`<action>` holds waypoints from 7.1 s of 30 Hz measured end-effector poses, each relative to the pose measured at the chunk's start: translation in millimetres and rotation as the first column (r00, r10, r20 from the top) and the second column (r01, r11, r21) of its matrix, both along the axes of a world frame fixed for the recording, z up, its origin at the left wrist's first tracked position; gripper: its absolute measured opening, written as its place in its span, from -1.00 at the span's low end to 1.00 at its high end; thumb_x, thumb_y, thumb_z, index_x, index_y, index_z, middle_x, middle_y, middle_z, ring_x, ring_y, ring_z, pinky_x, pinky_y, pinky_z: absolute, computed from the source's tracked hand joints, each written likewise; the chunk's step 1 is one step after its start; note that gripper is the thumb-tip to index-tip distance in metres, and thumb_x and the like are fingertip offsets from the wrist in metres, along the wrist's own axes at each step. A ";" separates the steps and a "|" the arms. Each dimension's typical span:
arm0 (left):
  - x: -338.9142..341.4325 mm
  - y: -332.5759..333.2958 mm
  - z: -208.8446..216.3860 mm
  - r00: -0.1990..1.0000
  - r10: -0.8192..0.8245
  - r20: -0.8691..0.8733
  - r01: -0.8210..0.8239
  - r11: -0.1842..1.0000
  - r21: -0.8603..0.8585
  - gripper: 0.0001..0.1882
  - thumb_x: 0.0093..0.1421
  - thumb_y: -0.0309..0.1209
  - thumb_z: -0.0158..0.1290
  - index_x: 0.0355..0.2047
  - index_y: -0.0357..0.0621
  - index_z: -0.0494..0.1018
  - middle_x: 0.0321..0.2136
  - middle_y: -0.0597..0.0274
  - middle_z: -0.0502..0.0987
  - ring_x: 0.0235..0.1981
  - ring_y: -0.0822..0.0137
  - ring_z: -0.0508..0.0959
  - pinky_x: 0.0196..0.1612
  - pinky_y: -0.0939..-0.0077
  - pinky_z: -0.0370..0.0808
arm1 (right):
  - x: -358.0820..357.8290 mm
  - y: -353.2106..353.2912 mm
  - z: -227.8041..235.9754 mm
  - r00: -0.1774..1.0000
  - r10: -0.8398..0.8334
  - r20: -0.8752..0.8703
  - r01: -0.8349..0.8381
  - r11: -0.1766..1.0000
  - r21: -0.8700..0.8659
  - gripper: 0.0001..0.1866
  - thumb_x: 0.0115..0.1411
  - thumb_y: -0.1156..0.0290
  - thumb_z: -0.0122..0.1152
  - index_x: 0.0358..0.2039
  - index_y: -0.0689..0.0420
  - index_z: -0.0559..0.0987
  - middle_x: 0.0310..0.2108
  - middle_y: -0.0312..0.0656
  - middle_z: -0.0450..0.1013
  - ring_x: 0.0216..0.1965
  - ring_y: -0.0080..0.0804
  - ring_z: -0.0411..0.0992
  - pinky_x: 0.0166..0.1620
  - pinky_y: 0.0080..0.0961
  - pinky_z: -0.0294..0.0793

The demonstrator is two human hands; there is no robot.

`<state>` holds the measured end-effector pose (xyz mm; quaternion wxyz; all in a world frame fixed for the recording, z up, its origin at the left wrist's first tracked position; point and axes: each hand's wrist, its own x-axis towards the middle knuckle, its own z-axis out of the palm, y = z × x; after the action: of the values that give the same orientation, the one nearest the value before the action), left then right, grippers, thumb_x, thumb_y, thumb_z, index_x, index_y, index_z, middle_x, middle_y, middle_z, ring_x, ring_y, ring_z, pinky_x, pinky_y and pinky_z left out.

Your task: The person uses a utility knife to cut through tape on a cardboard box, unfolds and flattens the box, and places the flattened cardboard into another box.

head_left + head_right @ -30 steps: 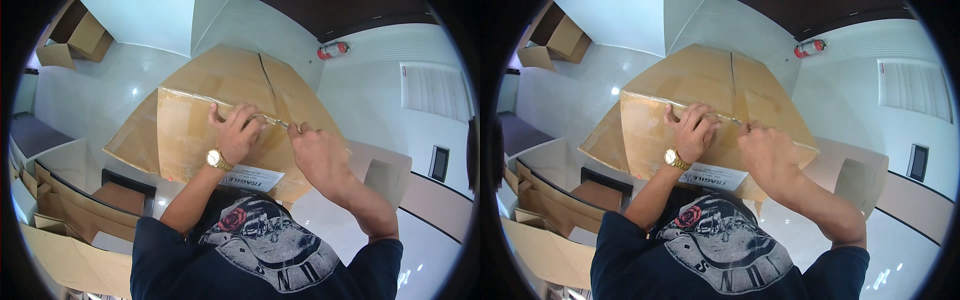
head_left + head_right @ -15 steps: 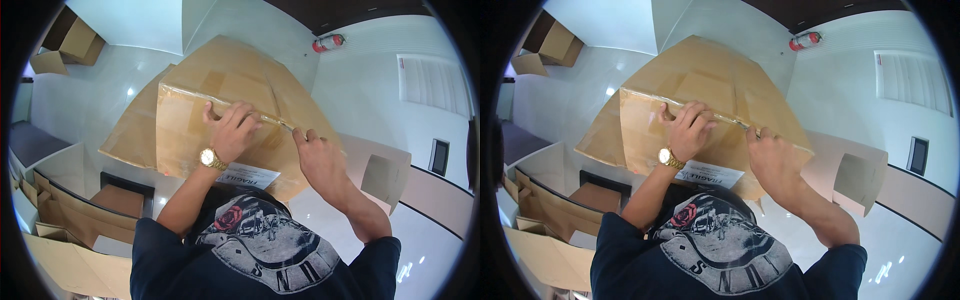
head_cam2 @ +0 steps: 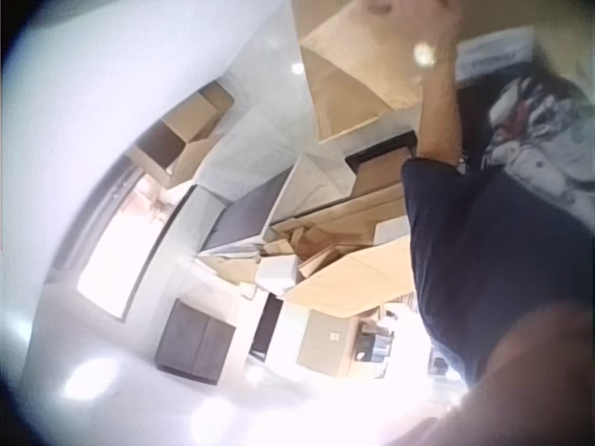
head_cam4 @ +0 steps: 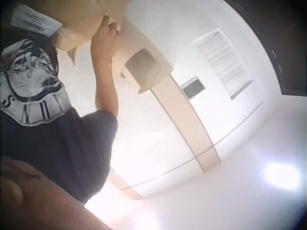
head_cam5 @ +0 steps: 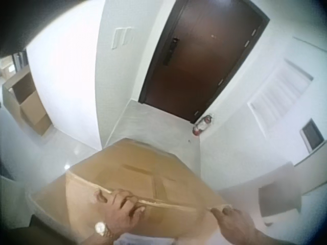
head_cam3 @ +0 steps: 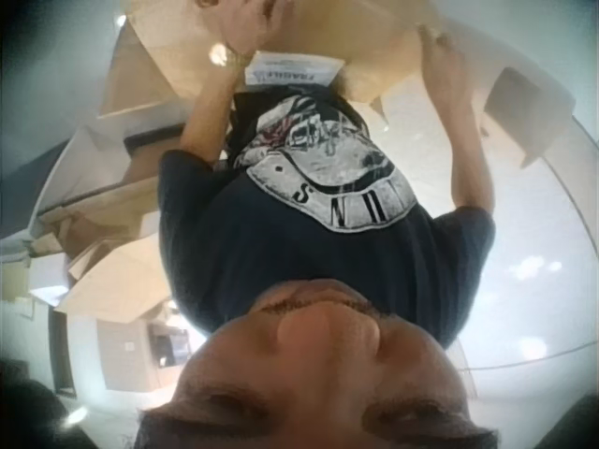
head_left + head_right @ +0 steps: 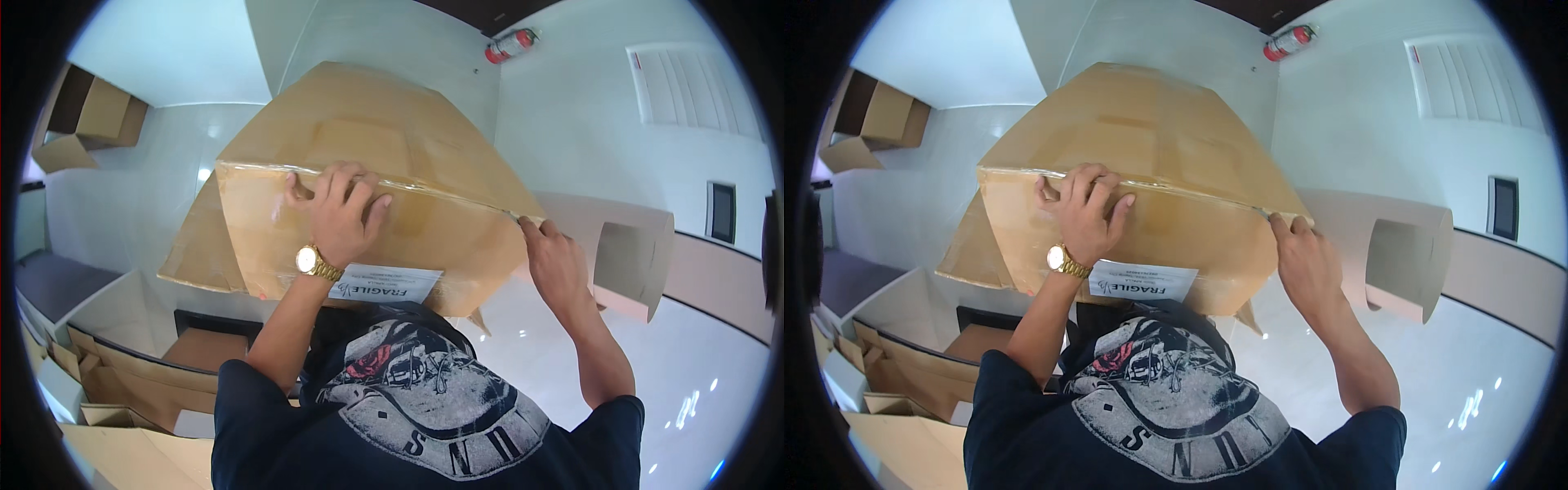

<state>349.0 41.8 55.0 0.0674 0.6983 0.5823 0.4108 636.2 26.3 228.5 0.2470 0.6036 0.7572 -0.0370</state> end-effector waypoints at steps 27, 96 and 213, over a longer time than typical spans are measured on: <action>-128.0 -3.4 -28.3 0.863 0.448 0.233 -0.337 0.855 -0.395 0.05 0.05 0.04 0.40 0.37 -0.27 0.15 0.24 -0.27 0.35 0.24 -0.12 0.39 0.27 0.04 0.33 | 51.8 -12.3 59.8 0.914 -0.313 -0.259 0.330 0.944 0.026 -0.64 0.30 0.46 0.08 0.09 0.14 0.60 -0.14 0.13 0.56 -0.06 0.15 0.50 -0.02 -0.09 0.48; -141.7 -171.9 -182.3 0.095 0.978 0.188 -0.691 0.201 -0.694 -0.06 0.13 0.17 0.29 0.29 -0.24 0.27 0.16 -0.12 0.41 0.04 0.00 0.51 0.12 0.04 0.45 | -307.7 95.6 -54.1 0.872 0.416 -0.257 -0.408 0.909 0.087 -0.73 0.30 0.56 -0.13 -0.17 0.39 0.56 -0.32 0.28 0.58 -0.22 0.23 0.59 -0.12 0.03 0.59; 153.9 167.1 22.6 0.595 -0.504 -0.626 -0.533 0.336 -0.776 -0.23 0.02 -0.11 0.41 0.22 -0.09 0.46 0.24 -0.04 0.44 0.22 -0.22 0.45 0.01 -0.34 0.54 | 170.6 281.1 -2.8 0.579 0.071 -0.812 0.148 0.971 0.190 -0.76 0.07 0.47 0.14 -0.25 0.12 0.35 -0.43 -0.29 0.30 -0.39 -0.46 0.28 -0.32 -0.45 0.32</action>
<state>502.9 208.8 77.5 0.1818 0.6162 0.6717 -0.3689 806.7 307.4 225.7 -0.2023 0.5606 0.7711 -0.2241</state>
